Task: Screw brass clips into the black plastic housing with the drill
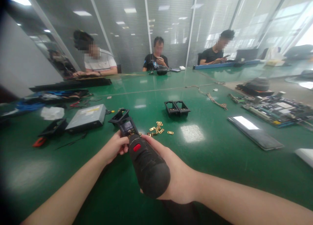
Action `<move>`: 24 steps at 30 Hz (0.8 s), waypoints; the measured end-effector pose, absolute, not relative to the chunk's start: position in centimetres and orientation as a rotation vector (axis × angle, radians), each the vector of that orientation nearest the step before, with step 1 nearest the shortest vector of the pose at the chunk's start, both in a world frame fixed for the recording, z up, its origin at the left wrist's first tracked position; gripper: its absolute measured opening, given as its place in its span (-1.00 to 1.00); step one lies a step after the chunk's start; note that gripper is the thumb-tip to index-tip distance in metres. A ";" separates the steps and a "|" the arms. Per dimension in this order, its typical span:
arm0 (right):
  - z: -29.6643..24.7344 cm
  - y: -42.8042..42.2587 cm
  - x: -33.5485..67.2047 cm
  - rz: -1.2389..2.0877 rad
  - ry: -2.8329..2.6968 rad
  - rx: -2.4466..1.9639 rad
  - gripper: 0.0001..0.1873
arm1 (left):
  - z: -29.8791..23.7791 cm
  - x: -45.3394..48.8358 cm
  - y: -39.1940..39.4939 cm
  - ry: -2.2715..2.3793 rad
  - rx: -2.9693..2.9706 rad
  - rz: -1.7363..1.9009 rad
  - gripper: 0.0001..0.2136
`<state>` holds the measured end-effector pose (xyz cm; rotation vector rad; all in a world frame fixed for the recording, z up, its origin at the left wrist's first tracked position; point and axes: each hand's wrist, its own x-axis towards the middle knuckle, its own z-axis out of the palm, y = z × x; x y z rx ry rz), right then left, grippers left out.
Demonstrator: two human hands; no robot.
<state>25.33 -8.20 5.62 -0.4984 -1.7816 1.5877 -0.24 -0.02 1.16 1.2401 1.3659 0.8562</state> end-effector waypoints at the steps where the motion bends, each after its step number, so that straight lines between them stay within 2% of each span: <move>1: 5.6 -8.2 25.3 1.593 -1.773 -0.497 0.16 | 1.1 -0.2 0.0 1.362 1.238 0.867 -0.64; 13: 5.3 -8.4 25.1 1.622 -1.712 -0.510 0.22 | 1.3 -0.1 0.0 1.365 1.226 0.885 -0.64; 24: 6.1 -8.2 25.2 1.427 -1.846 -0.490 0.19 | 1.2 -0.1 0.1 1.361 1.236 0.890 -0.62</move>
